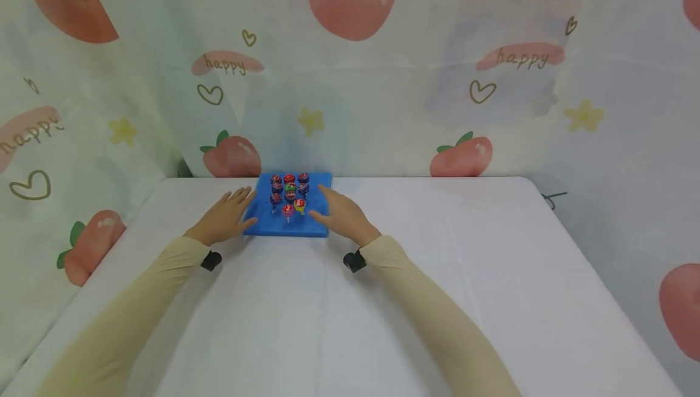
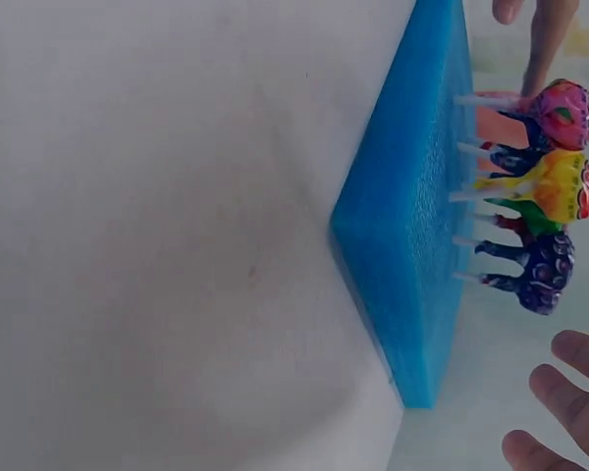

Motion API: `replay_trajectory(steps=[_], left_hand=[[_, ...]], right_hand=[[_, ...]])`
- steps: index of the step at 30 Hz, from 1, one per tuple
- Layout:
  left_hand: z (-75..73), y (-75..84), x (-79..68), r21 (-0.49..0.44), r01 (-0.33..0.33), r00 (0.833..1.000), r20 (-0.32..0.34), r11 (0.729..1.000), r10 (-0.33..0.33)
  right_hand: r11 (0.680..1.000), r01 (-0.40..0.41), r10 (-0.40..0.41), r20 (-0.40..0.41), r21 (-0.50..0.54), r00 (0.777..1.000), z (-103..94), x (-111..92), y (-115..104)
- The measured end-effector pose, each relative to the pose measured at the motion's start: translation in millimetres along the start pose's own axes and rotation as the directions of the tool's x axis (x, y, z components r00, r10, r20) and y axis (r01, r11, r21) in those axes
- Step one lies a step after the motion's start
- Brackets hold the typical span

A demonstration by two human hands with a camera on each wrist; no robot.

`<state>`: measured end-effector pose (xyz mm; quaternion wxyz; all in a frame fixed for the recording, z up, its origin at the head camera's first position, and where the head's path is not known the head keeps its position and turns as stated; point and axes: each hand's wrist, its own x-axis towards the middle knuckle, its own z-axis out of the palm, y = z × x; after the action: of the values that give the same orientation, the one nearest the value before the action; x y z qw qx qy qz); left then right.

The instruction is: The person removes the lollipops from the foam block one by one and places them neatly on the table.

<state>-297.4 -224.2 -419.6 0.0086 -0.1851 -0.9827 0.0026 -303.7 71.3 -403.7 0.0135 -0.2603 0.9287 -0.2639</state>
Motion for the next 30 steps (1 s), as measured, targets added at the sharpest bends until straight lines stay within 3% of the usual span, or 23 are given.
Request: replay_trajectory(steps=[6, 14, 21, 30], left_hand=[[10.9, 0.2, 4.9, -0.037, 0.020, 1.000, 0.001, 0.999, -0.020], [22.2, 4.0, 2.5, -0.051, 0.036, 0.999, 0.027, 0.998, -0.034], [25.4, 2.1, 0.7, -0.050, 0.055, 0.998, 0.044, 0.997, -0.053], [24.7, 0.8, 2.2, -0.033, 0.050, 0.996, 0.079, 0.998, -0.047]], right_hand=[[0.992, -0.035, 0.033, 0.024, 0.118, 0.999, 10.6, 10.7, 0.6], [0.941, -0.059, 0.056, 0.018, 0.333, 0.998, 26.0, 19.9, 5.1], [0.913, -0.057, 0.068, -0.012, 0.405, 0.998, 36.7, 28.4, 7.9], [0.873, -0.099, 0.099, 0.025, 0.477, 0.995, 40.4, 39.3, 8.0]])
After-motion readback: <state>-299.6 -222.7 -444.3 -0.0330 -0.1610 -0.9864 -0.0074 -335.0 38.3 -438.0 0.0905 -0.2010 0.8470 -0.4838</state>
